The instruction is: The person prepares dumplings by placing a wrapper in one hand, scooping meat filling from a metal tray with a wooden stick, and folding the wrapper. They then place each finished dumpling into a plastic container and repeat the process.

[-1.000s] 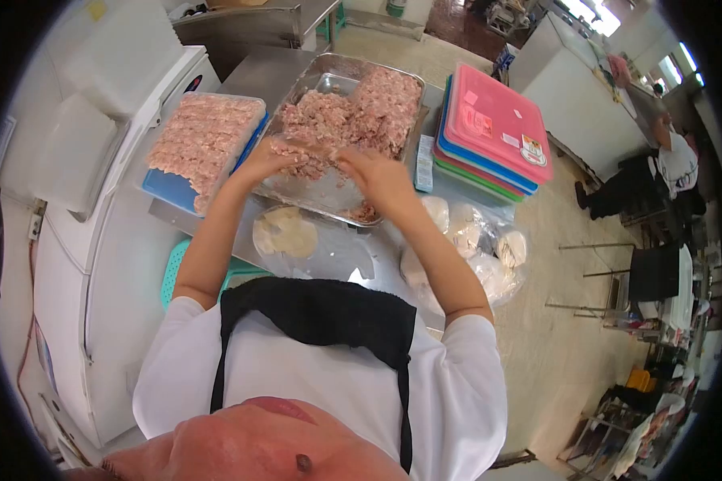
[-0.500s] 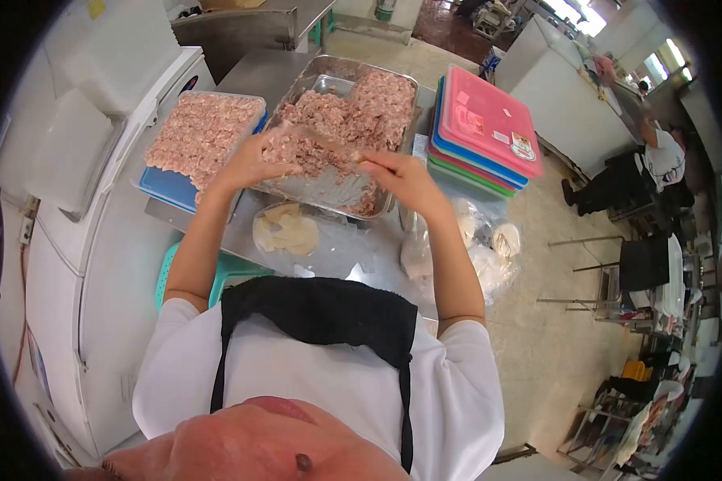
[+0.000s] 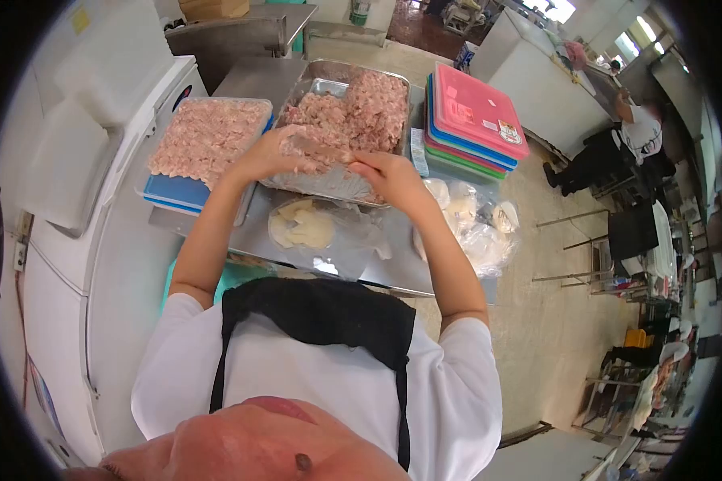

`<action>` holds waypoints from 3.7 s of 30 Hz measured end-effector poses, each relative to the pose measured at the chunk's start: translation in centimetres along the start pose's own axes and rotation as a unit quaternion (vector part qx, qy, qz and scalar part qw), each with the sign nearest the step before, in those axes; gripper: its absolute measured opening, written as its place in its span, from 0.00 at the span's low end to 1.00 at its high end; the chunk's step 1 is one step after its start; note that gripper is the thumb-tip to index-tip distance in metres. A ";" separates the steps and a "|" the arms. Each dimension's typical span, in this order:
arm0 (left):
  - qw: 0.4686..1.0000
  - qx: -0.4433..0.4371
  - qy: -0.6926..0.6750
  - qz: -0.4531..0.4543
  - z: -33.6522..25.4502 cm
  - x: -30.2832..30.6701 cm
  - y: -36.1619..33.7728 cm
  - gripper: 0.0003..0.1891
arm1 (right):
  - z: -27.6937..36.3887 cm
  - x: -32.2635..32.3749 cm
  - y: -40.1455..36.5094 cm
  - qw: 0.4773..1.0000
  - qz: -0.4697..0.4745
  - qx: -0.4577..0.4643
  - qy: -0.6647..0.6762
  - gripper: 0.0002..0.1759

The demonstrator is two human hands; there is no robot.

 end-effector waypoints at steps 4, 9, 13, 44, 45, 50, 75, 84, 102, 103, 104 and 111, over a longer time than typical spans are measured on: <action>0.999 -0.034 -0.027 0.014 0.2 1.5 -2.1 0.28 | 1.5 -1.0 -1.1 0.930 0.148 -0.265 0.209 0.19; 0.993 0.079 -0.077 0.050 -1.6 4.9 -5.8 0.23 | 7.6 -4.0 0.3 0.885 0.174 -0.315 0.296 0.20; 0.996 -0.017 -0.077 0.044 0.5 7.3 -7.9 0.20 | 11.2 -6.3 1.1 0.986 0.061 -0.113 0.102 0.18; 0.987 0.091 0.123 0.052 11.7 18.2 -17.2 0.33 | 14.7 -14.5 -1.7 0.946 0.004 -0.307 0.107 0.16; 0.985 0.070 0.155 0.022 12.1 17.9 -17.3 0.33 | 14.3 -14.4 -2.8 0.931 -0.005 -0.343 0.122 0.16; 0.974 0.111 0.198 -0.025 11.4 16.6 -17.0 0.28 | 13.9 -14.1 -7.9 0.875 -0.052 -0.451 0.166 0.17; 0.936 0.194 0.241 -0.168 10.9 9.4 -15.8 0.27 | -0.3 -7.7 -5.7 0.941 0.099 -0.311 0.088 0.18; 0.871 0.253 0.362 -0.213 5.9 7.1 -15.0 0.25 | -13.6 0.0 1.7 0.900 0.190 -0.149 -0.363 0.11; 0.978 0.039 0.199 -0.052 8.3 -14.5 -10.0 0.11 | -10.4 -3.0 1.7 0.927 0.241 -0.015 -0.287 0.11; 0.979 0.057 0.193 -0.041 8.7 -14.2 -10.0 0.10 | -11.0 -3.8 1.1 0.934 0.220 -0.013 -0.280 0.11; 0.979 0.076 0.186 -0.029 8.9 -14.0 -10.1 0.11 | -11.5 -4.9 0.2 0.941 0.200 -0.013 -0.272 0.10; 0.979 0.140 0.058 -0.133 9.0 -11.7 -10.5 0.08 | -7.6 -4.0 -0.9 0.901 0.324 -0.002 -0.289 0.10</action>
Point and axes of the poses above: each hand's wrist, its own y-axis towards the middle knuckle, its own x-axis out of the back of the hand, z = x × y, the point moved 1 cm from there along y, towards the middle knuckle, and after that the axes turned 4 degrees about -y, right-handed, at the moved point
